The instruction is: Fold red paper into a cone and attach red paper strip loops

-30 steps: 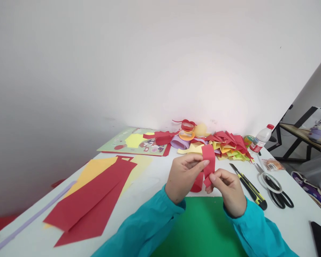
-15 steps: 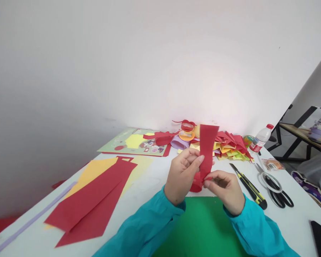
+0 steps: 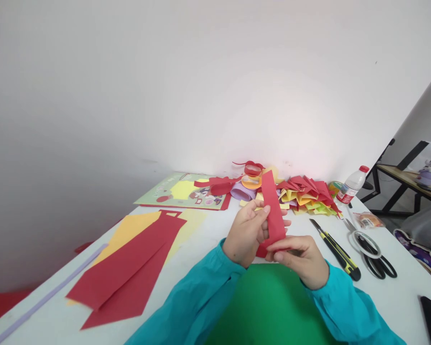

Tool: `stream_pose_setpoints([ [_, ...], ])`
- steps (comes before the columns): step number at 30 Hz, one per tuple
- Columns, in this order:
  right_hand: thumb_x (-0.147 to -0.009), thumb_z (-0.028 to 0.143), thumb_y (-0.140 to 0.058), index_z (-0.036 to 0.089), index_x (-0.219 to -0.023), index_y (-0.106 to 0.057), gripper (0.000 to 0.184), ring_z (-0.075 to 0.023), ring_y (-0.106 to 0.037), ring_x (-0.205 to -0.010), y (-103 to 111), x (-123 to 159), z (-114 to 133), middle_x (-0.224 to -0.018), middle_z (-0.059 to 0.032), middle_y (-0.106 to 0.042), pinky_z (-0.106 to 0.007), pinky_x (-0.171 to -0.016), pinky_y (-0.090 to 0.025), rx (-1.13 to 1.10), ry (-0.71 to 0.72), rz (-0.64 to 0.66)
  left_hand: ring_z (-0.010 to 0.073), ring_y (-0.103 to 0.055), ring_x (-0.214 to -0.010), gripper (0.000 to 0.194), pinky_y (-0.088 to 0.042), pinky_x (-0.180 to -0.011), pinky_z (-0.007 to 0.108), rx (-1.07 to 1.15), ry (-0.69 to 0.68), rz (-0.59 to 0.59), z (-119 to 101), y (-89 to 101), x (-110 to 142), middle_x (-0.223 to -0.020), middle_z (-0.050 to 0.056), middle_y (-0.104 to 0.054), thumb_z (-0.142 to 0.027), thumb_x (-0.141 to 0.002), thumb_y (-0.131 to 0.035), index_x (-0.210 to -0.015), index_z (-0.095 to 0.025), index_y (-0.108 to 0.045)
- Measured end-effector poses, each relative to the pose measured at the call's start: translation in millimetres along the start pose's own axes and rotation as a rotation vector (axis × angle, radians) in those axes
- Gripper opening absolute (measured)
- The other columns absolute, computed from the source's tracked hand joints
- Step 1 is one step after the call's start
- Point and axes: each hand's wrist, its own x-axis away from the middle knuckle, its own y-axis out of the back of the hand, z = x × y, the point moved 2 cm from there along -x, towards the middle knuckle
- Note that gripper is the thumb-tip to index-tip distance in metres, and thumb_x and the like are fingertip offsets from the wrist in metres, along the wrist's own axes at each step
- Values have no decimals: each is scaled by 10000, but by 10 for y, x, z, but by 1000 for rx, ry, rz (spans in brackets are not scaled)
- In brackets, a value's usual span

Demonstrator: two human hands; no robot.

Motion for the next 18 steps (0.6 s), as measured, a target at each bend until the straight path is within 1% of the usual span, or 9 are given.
stream_pose_setpoints([
  [3, -697, 344, -682, 221, -806, -723, 170, -157, -643, -670, 10, -27, -41, -723, -34, -712, -274, -647, -512, 9, -44, 5, 188, -662, -642, 176, -526, -529, 273, -18, -1, 22, -24, 26, -12, -789, 72, -687, -260, -749, -602, -853, -154, -508],
  [5, -704, 388, -666, 211, -787, -728, 205, -161, -640, -681, 37, -56, -89, -715, -44, -712, -285, -665, -505, 54, -104, -2, 178, -652, -620, 204, -518, -533, 261, -61, -47, 43, -59, 41, 2, -720, 56, -683, -268, -716, -640, -850, -149, -544],
  [8, -684, 453, -661, 190, -746, -732, 279, -160, -626, -642, 108, -102, -165, -659, -58, -703, -286, -638, -488, 86, -195, -53, 142, -606, -527, 186, -494, -504, 239, -258, -157, 85, -114, 41, 65, -610, 31, -655, -270, -682, -672, -781, -132, -598],
  [11, -660, 517, -650, 175, -762, -731, 366, -167, -623, -629, 175, -131, -213, -663, -71, -699, -291, -619, -467, 22, -248, -78, 122, -568, -498, 150, -465, -482, 220, -441, -231, 123, -127, 13, 139, -572, 26, -632, -260, -670, -670, -702, -120, -626],
  [13, -645, 542, -647, 167, -786, -727, 408, -173, -629, -645, 204, -137, -236, -704, -80, -702, -288, -618, -454, -22, -273, -70, 121, -560, -503, 133, -449, -469, 211, -495, -265, 142, -112, -6, 168, -569, 22, -625, -255, -673, -659, -699, -126, -641],
  [15, -631, 537, -659, 157, -786, -724, 416, -174, -631, -647, 230, -137, -271, -715, -83, -700, -278, -606, -444, -21, -308, -78, 126, -560, -506, 129, -446, -461, 215, -537, -288, 158, -89, -22, 180, -575, 25, -628, -259, -694, -636, -718, -135, -657],
  [17, -596, 500, -697, 151, -742, -722, 379, -171, -626, -623, 260, -140, -313, -672, -72, -694, -268, -578, -442, 5, -333, -112, 144, -586, -541, 121, -470, -495, 234, -575, -342, 180, -79, -42, 193, -625, 43, -656, -248, -711, -619, -746, -146, -674],
  [18, -572, 483, -714, 148, -697, -719, 358, -169, -618, -591, 274, -144, -329, -628, -64, -685, -268, -555, -443, 9, -332, -126, 157, -605, -575, 115, -488, -536, 250, -601, -376, 219, -80, -59, 204, -660, 55, -673, -234, -720, -610, -757, -154, -684],
])
